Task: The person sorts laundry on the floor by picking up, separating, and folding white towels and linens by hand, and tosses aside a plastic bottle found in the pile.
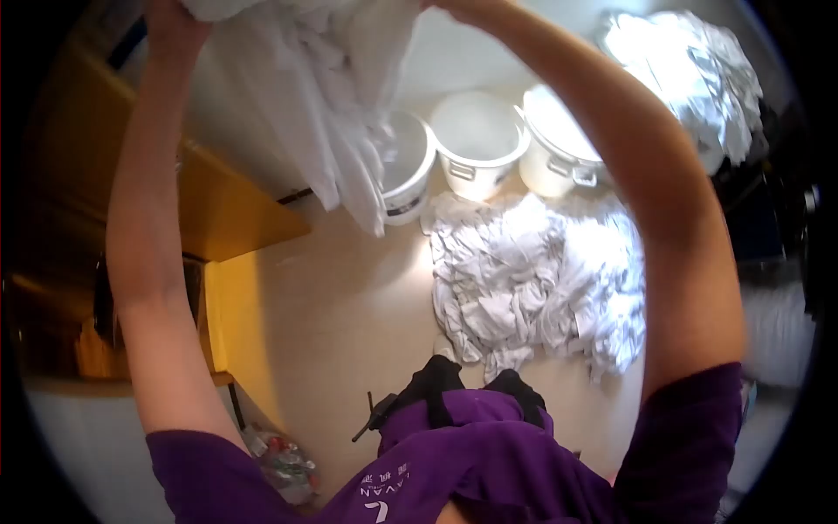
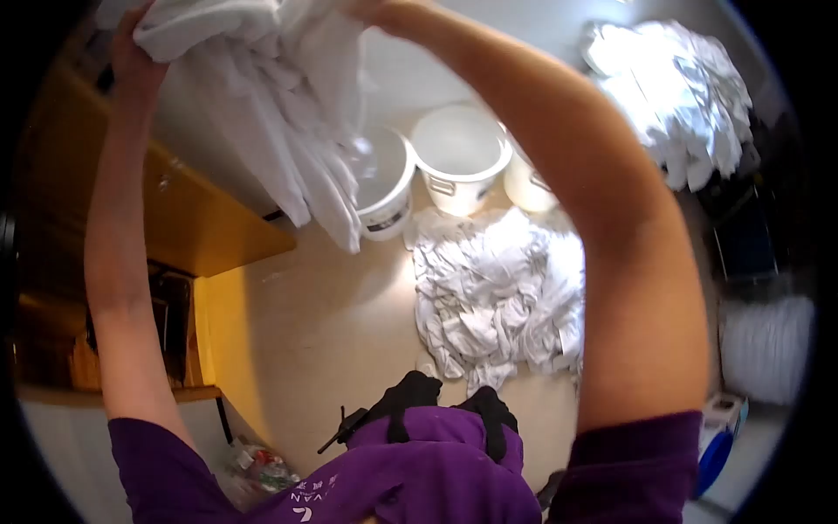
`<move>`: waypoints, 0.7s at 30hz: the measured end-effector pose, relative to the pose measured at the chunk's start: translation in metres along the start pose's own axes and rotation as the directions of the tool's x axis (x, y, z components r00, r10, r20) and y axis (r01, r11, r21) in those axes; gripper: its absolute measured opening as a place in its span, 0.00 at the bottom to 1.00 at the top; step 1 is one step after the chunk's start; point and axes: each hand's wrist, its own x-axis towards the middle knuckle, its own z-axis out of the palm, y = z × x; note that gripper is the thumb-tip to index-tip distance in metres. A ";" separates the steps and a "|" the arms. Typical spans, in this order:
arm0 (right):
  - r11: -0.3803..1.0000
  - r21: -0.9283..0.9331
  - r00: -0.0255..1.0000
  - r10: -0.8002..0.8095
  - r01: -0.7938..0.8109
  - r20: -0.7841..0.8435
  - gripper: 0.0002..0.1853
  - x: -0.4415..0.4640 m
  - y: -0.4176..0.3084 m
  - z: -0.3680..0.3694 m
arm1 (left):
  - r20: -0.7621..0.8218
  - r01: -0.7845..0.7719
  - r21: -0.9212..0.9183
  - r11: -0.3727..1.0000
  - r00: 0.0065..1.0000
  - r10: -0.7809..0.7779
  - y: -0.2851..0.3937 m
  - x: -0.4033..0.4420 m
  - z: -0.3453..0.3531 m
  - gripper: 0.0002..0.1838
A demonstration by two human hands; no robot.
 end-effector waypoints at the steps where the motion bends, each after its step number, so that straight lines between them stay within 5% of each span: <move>1: 0.973 -0.210 0.990 -0.116 0.097 -0.077 0.20 0.002 0.044 0.041 | 0.176 -0.295 0.516 0.804 0.955 0.238 -0.053 0.002 -0.011 0.16; 2: 0.948 -0.291 0.968 -0.054 0.127 0.244 0.20 -0.006 0.069 0.065 | 0.189 -0.286 0.444 0.849 0.956 0.223 -0.095 -0.006 -0.005 0.16; 3: 0.908 -0.335 0.946 -0.158 0.252 0.284 0.19 -0.040 0.080 0.078 | 0.144 0.078 0.143 0.987 0.985 -0.099 -0.128 -0.025 0.012 0.15; 4: 0.993 -0.107 0.946 0.074 -0.043 0.314 0.17 -0.070 0.116 0.104 | 0.225 0.465 -0.162 0.870 0.876 -0.426 -0.155 -0.055 0.044 0.14; 5: 0.995 0.085 0.979 0.037 -0.055 0.202 0.14 -0.117 0.152 0.142 | 0.222 0.716 -0.417 0.560 0.677 -0.702 -0.169 -0.089 0.077 0.16; 6: 0.972 0.090 0.954 0.193 -0.218 0.229 0.10 -0.185 0.140 0.123 | 0.252 0.799 -0.371 0.473 0.577 -0.777 -0.203 -0.134 0.095 0.16; 7: 0.900 0.077 0.898 0.414 -0.428 0.153 0.11 -0.247 0.144 0.132 | 0.286 0.913 -0.291 0.285 0.367 -0.885 -0.273 -0.189 0.091 0.19; 8: 0.815 0.229 0.845 0.526 -0.533 0.095 0.12 -0.324 0.163 0.155 | 0.265 0.927 -0.123 0.353 0.374 -0.889 -0.232 -0.239 0.161 0.14; 9: 0.786 0.255 0.827 0.539 -0.563 0.163 0.12 -0.407 0.180 0.161 | 0.082 0.952 0.116 0.284 0.275 -0.958 -0.234 -0.302 0.181 0.08; 10: 0.680 0.034 0.620 0.645 -0.732 0.447 0.12 -0.493 0.187 0.150 | 0.144 0.954 0.120 0.274 0.256 -0.956 -0.214 -0.352 0.214 0.05; 11: 0.671 -0.013 0.583 0.653 -0.741 0.484 0.12 -0.590 0.203 0.140 | 0.270 0.974 0.111 0.195 0.160 -0.950 -0.225 -0.422 0.226 0.08; 12: 0.583 -0.087 0.471 0.727 -0.808 0.500 0.13 -0.661 0.201 0.099 | 0.287 0.948 0.300 0.106 0.016 -0.958 -0.200 -0.463 0.256 0.09; 13: 0.496 -0.149 0.383 0.799 -0.855 0.464 0.13 -0.748 0.213 0.069 | 0.287 0.975 0.217 -0.053 -0.115 -0.951 -0.182 -0.524 0.279 0.12; 15: 0.108 -0.425 -0.082 0.911 -0.899 0.404 0.14 -0.856 0.231 -0.023 | 0.363 0.930 0.108 -0.351 -0.365 -0.857 -0.121 -0.614 0.332 0.08; 16: 0.066 -0.552 -0.132 0.941 -0.831 0.311 0.13 -0.919 0.248 -0.058 | 0.439 0.899 0.168 -0.404 -0.435 -0.786 -0.097 -0.655 0.353 0.08; 17: -0.051 -0.638 -0.301 0.909 -0.768 0.289 0.14 -0.937 0.266 -0.098 | 0.319 0.852 0.220 -0.475 -0.523 -0.790 -0.061 -0.677 0.390 0.08; 19: -0.180 -0.689 -0.369 0.920 -0.702 0.136 0.18 -0.975 0.324 -0.151 | 0.357 0.778 0.285 -0.561 -0.629 -0.691 -0.010 -0.725 0.443 0.08; 21: -0.102 -0.714 -0.198 0.979 -0.693 0.052 0.20 -0.997 0.409 -0.179 | 0.376 0.703 0.291 -0.649 -0.708 -0.598 0.041 -0.741 0.501 0.10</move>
